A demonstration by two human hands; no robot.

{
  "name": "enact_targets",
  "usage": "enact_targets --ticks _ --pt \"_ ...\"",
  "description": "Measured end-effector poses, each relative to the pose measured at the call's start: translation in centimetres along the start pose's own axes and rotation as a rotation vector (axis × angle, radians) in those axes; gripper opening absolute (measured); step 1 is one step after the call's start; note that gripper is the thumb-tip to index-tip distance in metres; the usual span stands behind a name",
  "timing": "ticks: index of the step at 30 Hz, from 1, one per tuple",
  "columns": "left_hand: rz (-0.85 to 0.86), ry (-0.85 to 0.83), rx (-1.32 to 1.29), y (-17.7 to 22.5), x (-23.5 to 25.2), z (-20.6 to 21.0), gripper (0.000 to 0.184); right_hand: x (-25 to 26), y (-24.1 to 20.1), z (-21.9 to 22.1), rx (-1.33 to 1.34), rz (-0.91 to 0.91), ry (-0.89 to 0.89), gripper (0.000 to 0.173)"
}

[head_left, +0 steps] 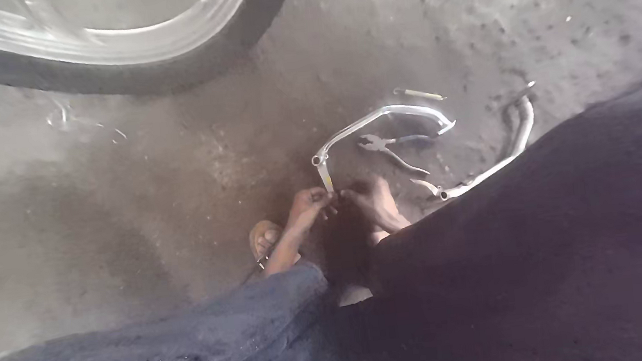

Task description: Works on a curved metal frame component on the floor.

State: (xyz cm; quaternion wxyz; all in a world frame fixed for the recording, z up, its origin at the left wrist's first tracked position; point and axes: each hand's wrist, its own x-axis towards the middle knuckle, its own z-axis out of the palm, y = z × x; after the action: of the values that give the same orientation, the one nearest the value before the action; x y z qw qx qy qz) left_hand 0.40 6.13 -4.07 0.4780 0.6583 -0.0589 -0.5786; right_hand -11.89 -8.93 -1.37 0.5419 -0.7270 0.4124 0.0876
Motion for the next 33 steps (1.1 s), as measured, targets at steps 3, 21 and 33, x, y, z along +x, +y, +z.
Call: enact_targets --ticks 3,21,33 --pt "0.004 0.003 -0.039 0.6 -0.1 0.1 0.02 -0.2 -0.3 0.0 0.138 0.186 -0.015 0.017" --pt "0.051 0.087 0.099 0.5 -0.5 -0.7 0.027 0.9 -0.1 1.7 0.333 0.26 -0.028 0.017" --pt "0.076 0.123 0.214 0.9 0.4 -1.3 0.031 1.6 -0.9 2.5 0.486 0.387 -0.062 0.019"
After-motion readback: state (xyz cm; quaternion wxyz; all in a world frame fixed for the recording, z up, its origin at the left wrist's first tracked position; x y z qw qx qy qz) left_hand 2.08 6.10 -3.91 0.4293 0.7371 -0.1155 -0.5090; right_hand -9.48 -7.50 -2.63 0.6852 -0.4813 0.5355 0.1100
